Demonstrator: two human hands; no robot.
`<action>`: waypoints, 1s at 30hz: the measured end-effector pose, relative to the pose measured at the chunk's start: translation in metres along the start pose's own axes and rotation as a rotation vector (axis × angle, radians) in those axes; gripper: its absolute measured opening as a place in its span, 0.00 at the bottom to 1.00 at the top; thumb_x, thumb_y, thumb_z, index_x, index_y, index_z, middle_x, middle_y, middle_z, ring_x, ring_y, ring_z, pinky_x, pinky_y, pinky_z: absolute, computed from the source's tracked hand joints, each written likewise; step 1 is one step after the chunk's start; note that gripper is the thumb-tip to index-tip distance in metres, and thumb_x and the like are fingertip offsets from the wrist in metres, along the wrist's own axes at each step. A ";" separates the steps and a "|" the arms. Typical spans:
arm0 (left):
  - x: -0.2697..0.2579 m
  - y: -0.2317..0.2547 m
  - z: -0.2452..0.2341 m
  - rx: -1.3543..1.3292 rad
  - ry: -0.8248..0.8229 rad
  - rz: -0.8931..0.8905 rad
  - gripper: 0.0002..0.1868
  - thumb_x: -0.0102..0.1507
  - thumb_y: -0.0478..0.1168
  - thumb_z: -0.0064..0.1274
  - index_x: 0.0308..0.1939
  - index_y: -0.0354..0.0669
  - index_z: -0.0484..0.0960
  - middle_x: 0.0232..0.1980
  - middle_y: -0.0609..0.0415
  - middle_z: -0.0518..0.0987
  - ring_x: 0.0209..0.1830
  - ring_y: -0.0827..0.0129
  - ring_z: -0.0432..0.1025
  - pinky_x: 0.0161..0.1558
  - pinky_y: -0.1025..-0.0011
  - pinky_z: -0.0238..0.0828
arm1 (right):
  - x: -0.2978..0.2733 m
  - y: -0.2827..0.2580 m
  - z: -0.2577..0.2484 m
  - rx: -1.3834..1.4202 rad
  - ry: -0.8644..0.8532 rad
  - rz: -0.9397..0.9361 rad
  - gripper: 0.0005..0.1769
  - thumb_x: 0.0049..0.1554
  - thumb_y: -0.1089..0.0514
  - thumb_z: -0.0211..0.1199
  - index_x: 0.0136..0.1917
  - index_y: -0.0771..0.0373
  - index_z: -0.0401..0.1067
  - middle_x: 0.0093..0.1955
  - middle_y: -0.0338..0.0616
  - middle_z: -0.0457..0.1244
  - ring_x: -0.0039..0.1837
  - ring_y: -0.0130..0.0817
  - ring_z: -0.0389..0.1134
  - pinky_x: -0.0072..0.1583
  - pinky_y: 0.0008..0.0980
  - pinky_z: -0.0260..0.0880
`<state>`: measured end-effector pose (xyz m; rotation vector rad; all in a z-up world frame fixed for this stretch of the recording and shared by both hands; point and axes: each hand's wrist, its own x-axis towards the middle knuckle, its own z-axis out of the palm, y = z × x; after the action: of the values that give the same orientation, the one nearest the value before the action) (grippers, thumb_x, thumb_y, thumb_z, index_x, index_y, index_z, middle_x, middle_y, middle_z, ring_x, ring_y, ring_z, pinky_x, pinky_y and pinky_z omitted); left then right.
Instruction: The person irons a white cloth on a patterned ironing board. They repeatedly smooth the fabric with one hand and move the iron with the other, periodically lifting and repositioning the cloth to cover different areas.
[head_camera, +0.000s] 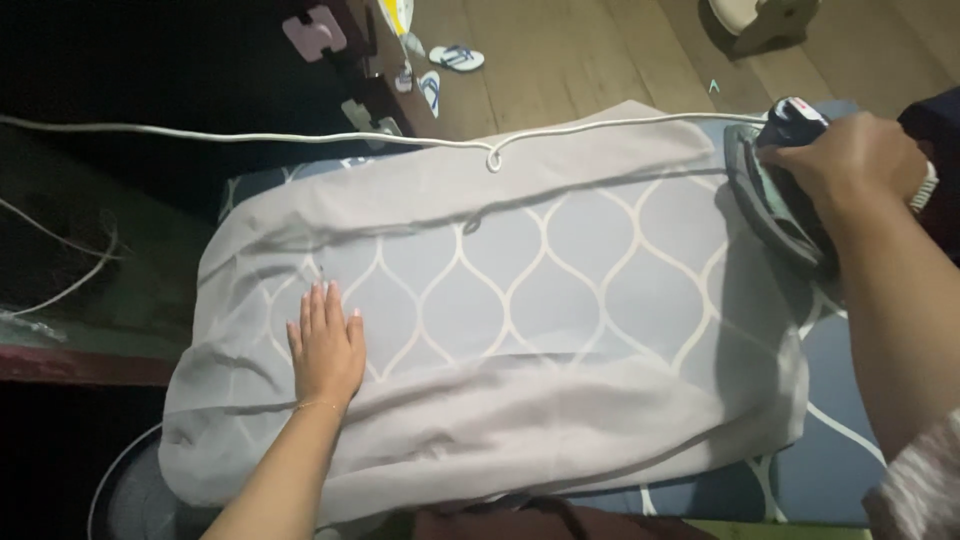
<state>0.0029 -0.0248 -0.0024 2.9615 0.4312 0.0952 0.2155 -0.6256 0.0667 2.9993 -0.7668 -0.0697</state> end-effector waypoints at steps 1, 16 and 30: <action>0.000 0.000 0.001 0.001 0.007 0.004 0.33 0.70 0.51 0.34 0.78 0.45 0.58 0.83 0.46 0.54 0.83 0.55 0.45 0.76 0.43 0.38 | 0.002 -0.002 -0.002 0.007 0.005 0.003 0.52 0.46 0.10 0.67 0.54 0.61 0.84 0.51 0.60 0.75 0.53 0.66 0.76 0.46 0.54 0.75; 0.010 -0.012 0.002 -0.082 -0.082 -0.063 0.33 0.70 0.54 0.34 0.77 0.46 0.61 0.83 0.46 0.54 0.83 0.53 0.46 0.76 0.45 0.40 | -0.009 0.010 0.021 -0.030 0.329 -0.182 0.47 0.46 0.18 0.70 0.59 0.57 0.72 0.52 0.53 0.72 0.56 0.53 0.70 0.52 0.49 0.62; 0.035 -0.097 0.011 -0.228 0.336 -0.097 0.13 0.60 0.47 0.65 0.40 0.46 0.82 0.41 0.51 0.77 0.45 0.58 0.71 0.55 0.59 0.65 | -0.170 0.028 0.074 0.483 0.241 -0.200 0.21 0.59 0.52 0.67 0.61 0.66 0.81 0.54 0.63 0.70 0.56 0.59 0.70 0.59 0.52 0.66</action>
<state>0.0102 0.0756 -0.0269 2.6962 0.5621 0.5945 0.0487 -0.5706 0.0001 3.4274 -0.5157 0.5358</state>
